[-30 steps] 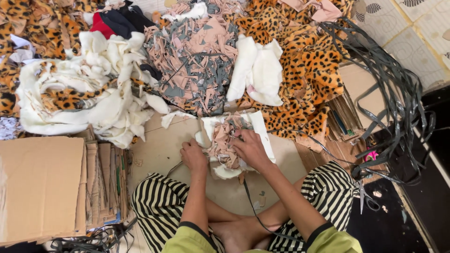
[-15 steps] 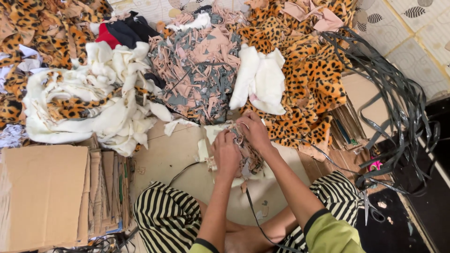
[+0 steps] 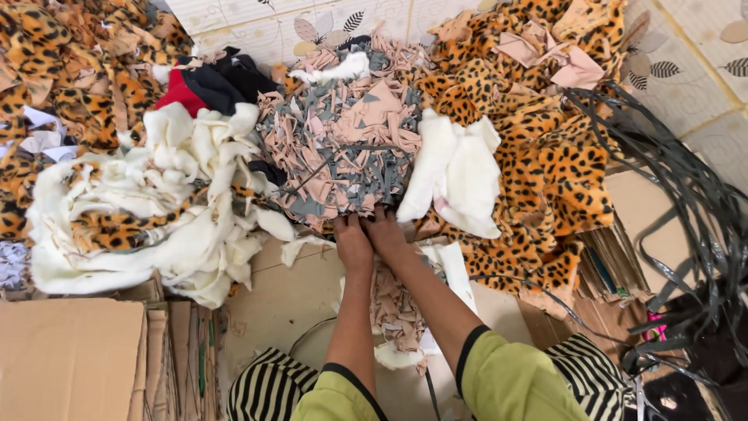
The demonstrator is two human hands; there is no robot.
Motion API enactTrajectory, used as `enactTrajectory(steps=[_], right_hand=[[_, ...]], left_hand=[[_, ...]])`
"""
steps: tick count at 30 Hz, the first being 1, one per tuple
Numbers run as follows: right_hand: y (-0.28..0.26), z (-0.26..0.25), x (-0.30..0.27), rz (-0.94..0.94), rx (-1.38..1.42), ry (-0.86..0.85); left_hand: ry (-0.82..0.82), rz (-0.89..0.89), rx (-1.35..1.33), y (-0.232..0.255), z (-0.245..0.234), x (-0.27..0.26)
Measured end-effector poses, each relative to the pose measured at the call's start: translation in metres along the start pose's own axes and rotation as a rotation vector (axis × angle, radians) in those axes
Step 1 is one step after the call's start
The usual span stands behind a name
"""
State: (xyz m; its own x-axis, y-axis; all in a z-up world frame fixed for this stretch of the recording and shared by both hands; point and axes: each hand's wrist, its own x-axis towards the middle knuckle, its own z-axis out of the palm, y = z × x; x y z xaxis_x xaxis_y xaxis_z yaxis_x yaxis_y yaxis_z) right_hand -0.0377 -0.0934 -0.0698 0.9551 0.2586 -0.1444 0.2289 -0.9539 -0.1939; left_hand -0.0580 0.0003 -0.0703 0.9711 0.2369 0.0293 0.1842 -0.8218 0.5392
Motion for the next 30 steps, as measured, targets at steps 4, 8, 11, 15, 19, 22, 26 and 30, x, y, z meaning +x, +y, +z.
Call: enactTrajectory(steps=[4, 8, 11, 15, 19, 22, 26, 30], right_hand=[[0.021, 0.049, 0.032, -0.041, 0.127, 0.057], [0.011, -0.041, 0.003, 0.001, 0.402, 0.08], [0.002, -0.105, -0.043, 0.105, 0.601, 0.075], [0.022, -0.146, -0.079, 0.24, 0.713, 0.157], [0.019, -0.19, -0.13, 0.344, 0.824, 0.16], [0.016, -0.217, -0.177, 0.336, 1.029, 0.201], [0.008, -0.243, -0.234, 0.266, 1.206, 0.198], [0.014, -0.219, -0.255, 0.205, 1.155, 0.134]], left_hand=[[-0.026, 0.02, -0.026, -0.004, -0.002, 0.005], [0.026, 0.102, -0.079, -0.006, 0.003, 0.009], [0.024, 0.114, -0.173, 0.002, -0.006, 0.003], [0.072, 0.08, -0.437, 0.078, -0.095, -0.027], [0.019, 0.099, -0.577, 0.112, -0.137, -0.07], [-0.046, 0.151, -0.648, 0.126, -0.17, -0.106], [-0.203, 0.141, -0.698, 0.133, -0.207, -0.146], [-0.33, 0.126, -0.509, 0.094, -0.176, -0.164]])
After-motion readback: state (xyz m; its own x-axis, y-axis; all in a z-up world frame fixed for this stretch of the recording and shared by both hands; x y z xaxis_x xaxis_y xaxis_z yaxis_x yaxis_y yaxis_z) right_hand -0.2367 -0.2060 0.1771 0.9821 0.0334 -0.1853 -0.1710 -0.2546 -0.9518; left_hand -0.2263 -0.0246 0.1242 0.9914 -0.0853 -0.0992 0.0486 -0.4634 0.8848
